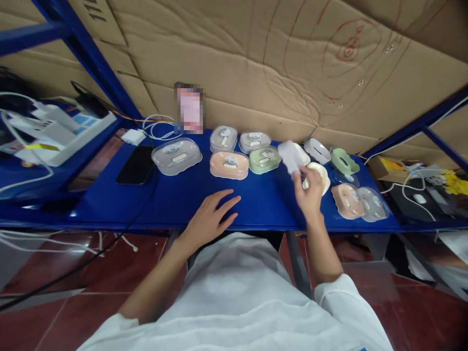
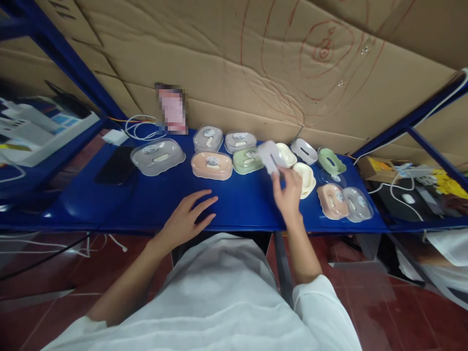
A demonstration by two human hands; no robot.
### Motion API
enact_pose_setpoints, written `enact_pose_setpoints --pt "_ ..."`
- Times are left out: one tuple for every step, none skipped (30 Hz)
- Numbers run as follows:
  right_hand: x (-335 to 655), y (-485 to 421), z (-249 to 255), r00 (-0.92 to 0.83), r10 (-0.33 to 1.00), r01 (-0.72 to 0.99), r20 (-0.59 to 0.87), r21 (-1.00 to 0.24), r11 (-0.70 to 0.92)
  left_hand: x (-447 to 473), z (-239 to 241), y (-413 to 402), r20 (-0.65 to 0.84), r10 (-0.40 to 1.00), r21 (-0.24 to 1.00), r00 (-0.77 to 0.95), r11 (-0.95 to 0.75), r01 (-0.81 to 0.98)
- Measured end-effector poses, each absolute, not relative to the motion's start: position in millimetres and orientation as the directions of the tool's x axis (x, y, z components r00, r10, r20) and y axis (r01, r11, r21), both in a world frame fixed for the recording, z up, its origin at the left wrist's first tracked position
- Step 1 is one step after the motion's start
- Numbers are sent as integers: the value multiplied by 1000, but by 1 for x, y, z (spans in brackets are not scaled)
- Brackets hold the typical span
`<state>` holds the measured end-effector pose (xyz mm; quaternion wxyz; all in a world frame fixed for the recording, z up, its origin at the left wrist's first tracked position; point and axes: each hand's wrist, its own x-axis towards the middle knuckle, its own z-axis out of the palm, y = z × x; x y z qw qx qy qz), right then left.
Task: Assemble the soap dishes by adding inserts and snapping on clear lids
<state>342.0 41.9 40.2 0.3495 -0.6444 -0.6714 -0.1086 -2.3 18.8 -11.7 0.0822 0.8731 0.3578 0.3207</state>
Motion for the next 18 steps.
enact_pose_setpoints --pt "330 22 35 20 802 931 597 -304 203 -3 -12 18 520 665 371 537 -742 559" --pt "318 4 28 -66 817 914 573 -293 280 -3 -11 18 535 646 360 544 -757 545" --pt "309 -11 22 -172 831 887 528 -284 364 -3 -11 18 541 625 340 562 -774 534" --pt "302 -22 17 -284 833 851 474 -276 447 -3 -11 18 534 605 318 591 -791 522" --pt "299 -28 13 -375 824 815 425 -273 511 -3 -11 19 514 589 300 624 -805 512" --pt "301 -29 10 -424 816 796 393 -269 543 -2 -11 19 486 581 293 652 -812 505" --pt "308 -25 9 -420 820 805 388 -259 534 -2 -11 20 457 581 299 674 -814 499" --pt "319 -18 9 -355 839 847 413 -238 476 -1 -11 21 435 587 314 683 -810 496" --pt "334 -9 9 -234 857 908 459 -211 361 -1 -12 21 424 599 335 679 -801 497" --pt "350 2 10 -80 857 961 509 -189 202 -1 -12 22 427 612 358 665 -790 497" --pt "366 12 11 72 838 985 541 -173 27 -1 -12 22 443 625 380 643 -780 496" --pt "380 21 11 192 816 979 545 -164 -121 -2 -12 23 467 636 402 615 -772 493" --pt "391 27 11 272 802 962 533 -157 -222 -2 -11 23 496 645 422 581 -764 487" --pt "397 30 11 303 804 953 511 -151 -263 -3 -11 23 526 654 442 544 -757 482" --pt "398 29 10 287 823 958 490 -149 -246 -4 -10 23 552 661 456 508 -749 480" --pt "394 25 10 237 845 971 480 -153 -185 -5 -9 23 575 667 464 474 -743 483" --pt "386 17 9 168 859 981 483 -163 -100 -6 -9 23 592 670 464 447 -738 490" --pt "376 7 9 92 867 984 489 -179 -3 -6 -8 22 606 669 459 431 -736 497"
